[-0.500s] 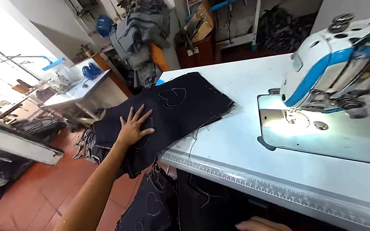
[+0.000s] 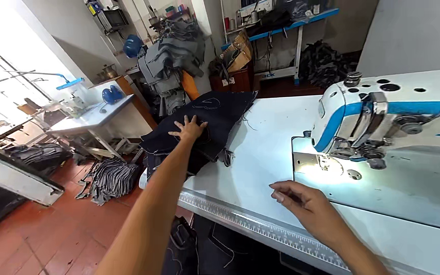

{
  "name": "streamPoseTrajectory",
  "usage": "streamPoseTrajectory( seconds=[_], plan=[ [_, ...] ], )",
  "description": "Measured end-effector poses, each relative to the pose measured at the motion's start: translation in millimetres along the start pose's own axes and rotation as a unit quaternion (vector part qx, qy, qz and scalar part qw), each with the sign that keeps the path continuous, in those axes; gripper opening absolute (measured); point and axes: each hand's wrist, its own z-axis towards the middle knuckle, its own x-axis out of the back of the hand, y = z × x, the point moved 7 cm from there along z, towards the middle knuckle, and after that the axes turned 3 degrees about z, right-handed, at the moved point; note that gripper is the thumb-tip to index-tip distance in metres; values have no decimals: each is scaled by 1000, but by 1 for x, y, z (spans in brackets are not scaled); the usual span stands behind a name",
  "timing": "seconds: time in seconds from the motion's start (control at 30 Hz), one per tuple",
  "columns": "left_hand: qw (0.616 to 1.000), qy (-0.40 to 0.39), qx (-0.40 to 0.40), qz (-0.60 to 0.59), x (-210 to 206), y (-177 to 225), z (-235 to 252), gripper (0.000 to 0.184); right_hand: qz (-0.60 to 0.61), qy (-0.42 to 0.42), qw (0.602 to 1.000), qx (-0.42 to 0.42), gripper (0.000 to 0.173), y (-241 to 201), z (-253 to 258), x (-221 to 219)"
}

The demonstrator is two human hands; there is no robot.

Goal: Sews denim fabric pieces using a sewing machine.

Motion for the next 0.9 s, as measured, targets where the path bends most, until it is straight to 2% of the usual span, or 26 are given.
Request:
streamPoseTrajectory(
  seconds=[0.03, 0.07, 0.1, 0.13, 0.17, 0.2, 0.3, 0.37, 0.4, 0.47, 0.53, 0.6, 0.63, 0.67, 0.7, 0.73, 0.77, 0.83, 0.9],
  plan=[
    [997, -17, -64, -46, 10, 7, -6, 74, -4, -5, 1000, 14, 34, -2, -2, -1],
    [982, -47, -168, -69, 22, 16, -20, 64, -9, -16, 1000, 26, 33, -4, -4, -3],
    [948, -88, -301, -57, 36, 28, -44, 57, -16, -26, 999, 37, 31, -5, -4, -5],
    [901, -116, -418, -22, 48, 36, -71, 61, -21, -34, 998, 47, 30, -6, -3, -6],
    [867, -120, -483, 29, 54, 37, -92, 67, -23, -41, 997, 53, 30, -6, -1, -7],
    [849, -99, -511, 92, 56, 32, -104, 65, -27, -48, 997, 54, 31, -5, -1, -8],
    [831, 27, -530, 168, 64, 12, -104, 22, -43, -38, 994, 93, 31, -10, -4, -14],
    [831, 84, -531, 142, 88, 19, -105, 25, -41, -2, 983, 178, 25, -33, -15, -16],
    [818, 116, -550, 123, 103, 30, -115, 27, -32, -3, 976, 218, 21, -56, -23, -16],
    [768, 166, -612, 90, 132, 65, -152, 31, 11, -44, 960, 277, 20, -120, -38, -18],
    [720, 177, -668, 71, 145, 101, -194, 30, 21, -71, 939, 337, 27, -178, -50, -25],
    [701, 165, -688, 88, 135, 128, -221, 28, -36, -12, 925, 378, 29, -199, -43, -35],
    [704, 157, -686, 99, 123, 137, -226, 27, -125, 42, 922, 365, 32, -186, -27, -42],
    [713, 150, -676, 110, 106, 142, -228, 26, -249, 60, 918, 302, 36, -157, -6, -51],
    [725, 143, -662, 122, 88, 144, -228, 25, -328, 7, 925, 194, 38, -121, 14, -59],
    [739, 134, -646, 134, 70, 142, -227, 24, -349, -79, 931, 73, 37, -88, 23, -66],
    [752, 130, -630, 145, 56, 138, -224, 23, -356, -96, 929, 36, 32, -71, 28, -72],
    [770, 141, -605, 146, 50, 134, -212, 22, -370, -52, 923, 87, 27, -64, 33, -78],
    [783, 157, -587, 135, 56, 128, -211, 21, -338, -148, 928, 51, 39, -44, 30, -89]
  ],
)
